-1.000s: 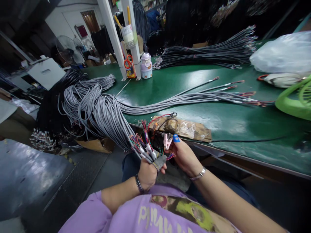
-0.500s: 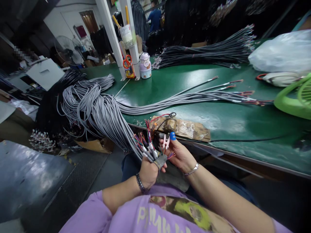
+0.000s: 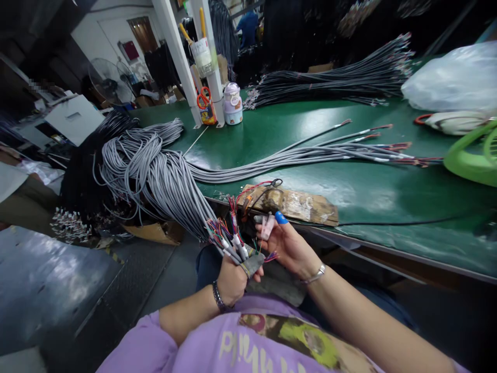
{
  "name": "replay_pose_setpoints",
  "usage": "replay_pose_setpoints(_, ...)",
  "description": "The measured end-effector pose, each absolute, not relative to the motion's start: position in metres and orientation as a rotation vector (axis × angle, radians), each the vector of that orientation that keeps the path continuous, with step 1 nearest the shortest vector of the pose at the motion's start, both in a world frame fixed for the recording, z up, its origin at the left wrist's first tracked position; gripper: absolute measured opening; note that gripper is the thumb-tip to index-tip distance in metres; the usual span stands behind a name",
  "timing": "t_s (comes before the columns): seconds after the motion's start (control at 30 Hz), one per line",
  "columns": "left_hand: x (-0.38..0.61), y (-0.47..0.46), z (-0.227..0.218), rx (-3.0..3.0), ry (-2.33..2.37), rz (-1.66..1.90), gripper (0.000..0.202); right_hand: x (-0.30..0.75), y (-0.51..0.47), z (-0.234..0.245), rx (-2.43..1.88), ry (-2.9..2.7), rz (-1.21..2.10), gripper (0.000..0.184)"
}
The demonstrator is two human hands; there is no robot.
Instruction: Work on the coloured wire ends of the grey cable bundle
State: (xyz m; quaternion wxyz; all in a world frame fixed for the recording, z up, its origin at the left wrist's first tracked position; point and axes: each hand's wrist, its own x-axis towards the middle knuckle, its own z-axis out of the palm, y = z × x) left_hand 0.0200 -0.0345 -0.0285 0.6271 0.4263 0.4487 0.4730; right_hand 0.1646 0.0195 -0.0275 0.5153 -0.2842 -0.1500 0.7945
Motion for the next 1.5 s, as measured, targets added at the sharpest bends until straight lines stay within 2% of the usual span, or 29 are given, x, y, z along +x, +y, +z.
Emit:
replay_pose_setpoints(0.13,0.014,-0.029,-0.024,0.929,0.926,1.018,0.038,0.168,0.022,-0.029,-0.732,-0.450,1.852,0.023)
replay_pose_setpoints(0.33,-0.001,-0.007,-0.027,0.837,0.683,0.736,0.041,0.162,0.024,-0.037,-0.781,-0.534,1.746,0.038)
replay_pose_setpoints(0.57,0.002,0.015,-0.032,0.863,0.491,0.641,0.038,0.156,0.023,-0.048,-0.870,-0.769,1.476,0.048)
replay_pose_setpoints(0.67,0.009,0.020,-0.034,0.873,0.482,0.599,0.038,0.157,0.022,-0.048,-0.840,-0.724,1.560,0.049)
replay_pose_setpoints(0.93,0.016,0.025,-0.037,0.833,0.466,0.596,0.038,0.164,0.025,-0.050,-0.500,-0.524,2.040,0.045)
replay_pose_setpoints(1.5,0.013,0.022,-0.046,0.781,0.524,0.647,0.037,0.157,0.031,-0.053,-0.504,-0.369,1.966,0.039)
